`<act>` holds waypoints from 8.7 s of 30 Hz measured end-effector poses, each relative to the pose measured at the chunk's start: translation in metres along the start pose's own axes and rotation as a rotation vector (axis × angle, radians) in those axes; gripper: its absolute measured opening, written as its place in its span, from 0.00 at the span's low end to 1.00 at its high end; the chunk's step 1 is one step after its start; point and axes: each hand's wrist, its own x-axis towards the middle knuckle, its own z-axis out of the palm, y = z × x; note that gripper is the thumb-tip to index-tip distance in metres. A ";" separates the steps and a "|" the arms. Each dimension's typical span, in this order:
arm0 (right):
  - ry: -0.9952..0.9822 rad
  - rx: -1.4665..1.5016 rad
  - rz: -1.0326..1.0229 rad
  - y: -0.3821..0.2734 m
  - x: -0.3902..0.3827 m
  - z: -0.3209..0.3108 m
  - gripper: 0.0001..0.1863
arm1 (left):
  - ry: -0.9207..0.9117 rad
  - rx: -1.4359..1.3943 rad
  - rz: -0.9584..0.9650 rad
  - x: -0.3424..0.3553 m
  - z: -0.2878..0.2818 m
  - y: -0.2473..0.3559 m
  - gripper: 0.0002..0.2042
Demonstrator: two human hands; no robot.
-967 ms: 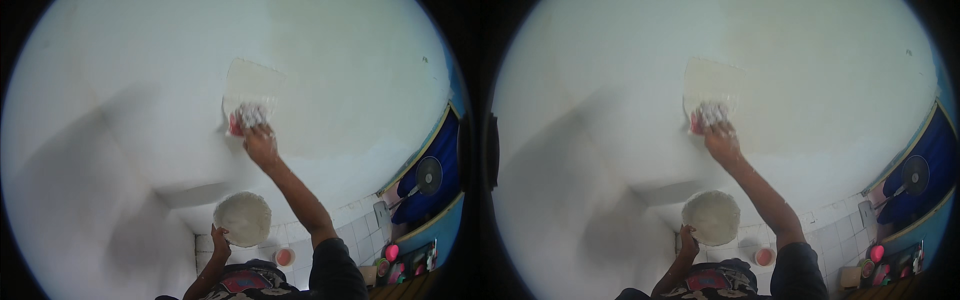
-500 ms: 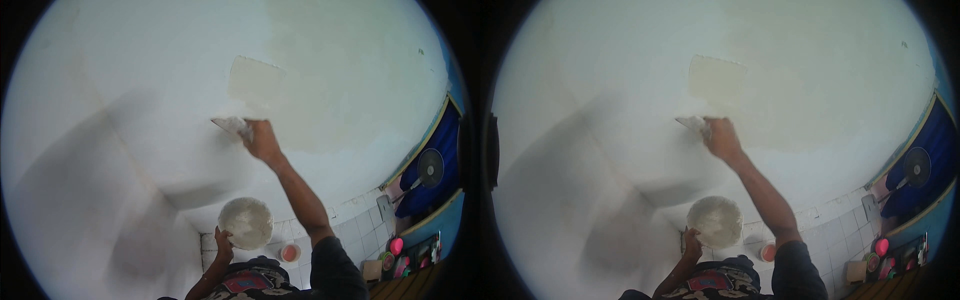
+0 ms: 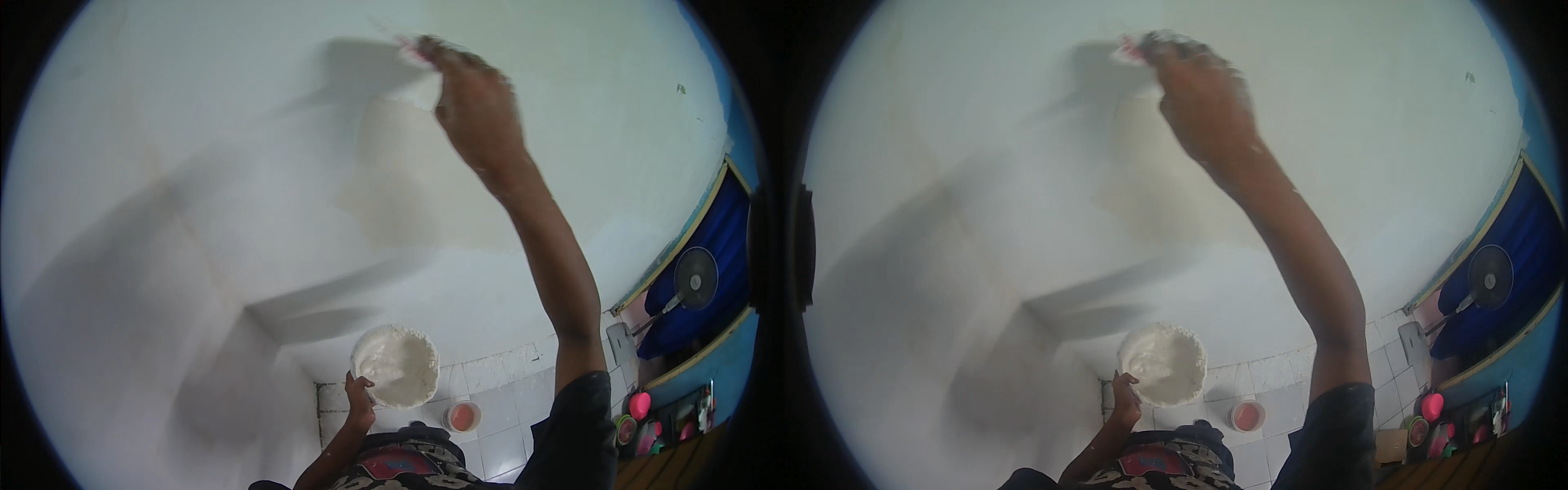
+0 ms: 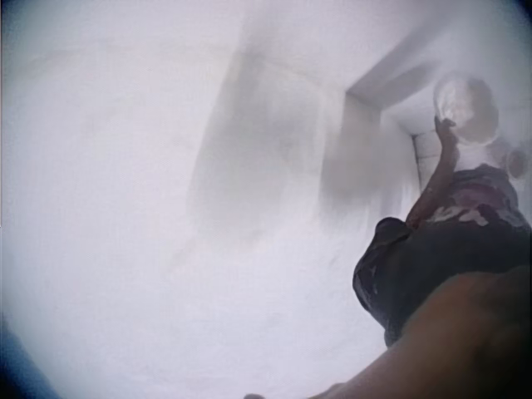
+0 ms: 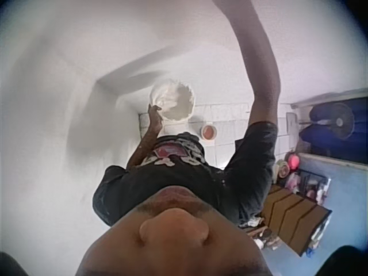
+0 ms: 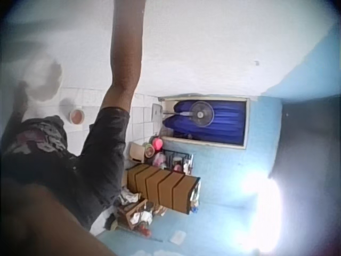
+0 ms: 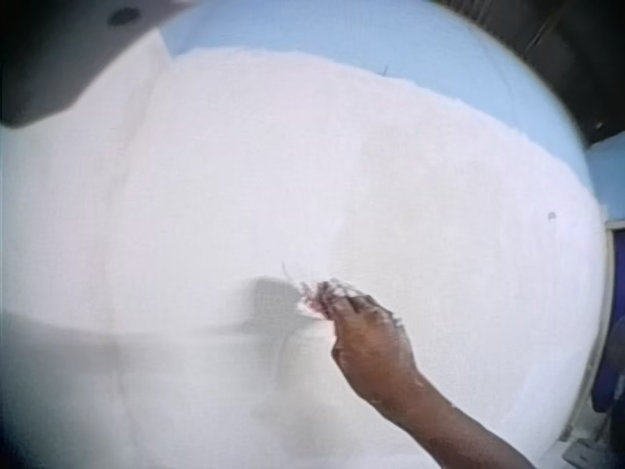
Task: The person applies white plaster to a wall using a trowel and a bucket. They repeatedly scoop plaster from the bucket and spread it onto the wall surface in smooth strokes.
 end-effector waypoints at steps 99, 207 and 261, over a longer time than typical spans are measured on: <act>-0.409 -0.071 0.224 -0.070 -0.200 0.054 0.34 | -0.086 -0.039 0.024 0.056 -0.048 -0.052 0.29; -0.352 -0.141 0.099 -0.081 -0.059 0.082 0.23 | -0.142 0.014 -0.072 0.049 -0.058 -0.040 0.30; -1.335 0.334 0.227 -0.124 -0.244 0.090 0.29 | -0.101 -0.028 -0.043 0.101 -0.086 -0.087 0.28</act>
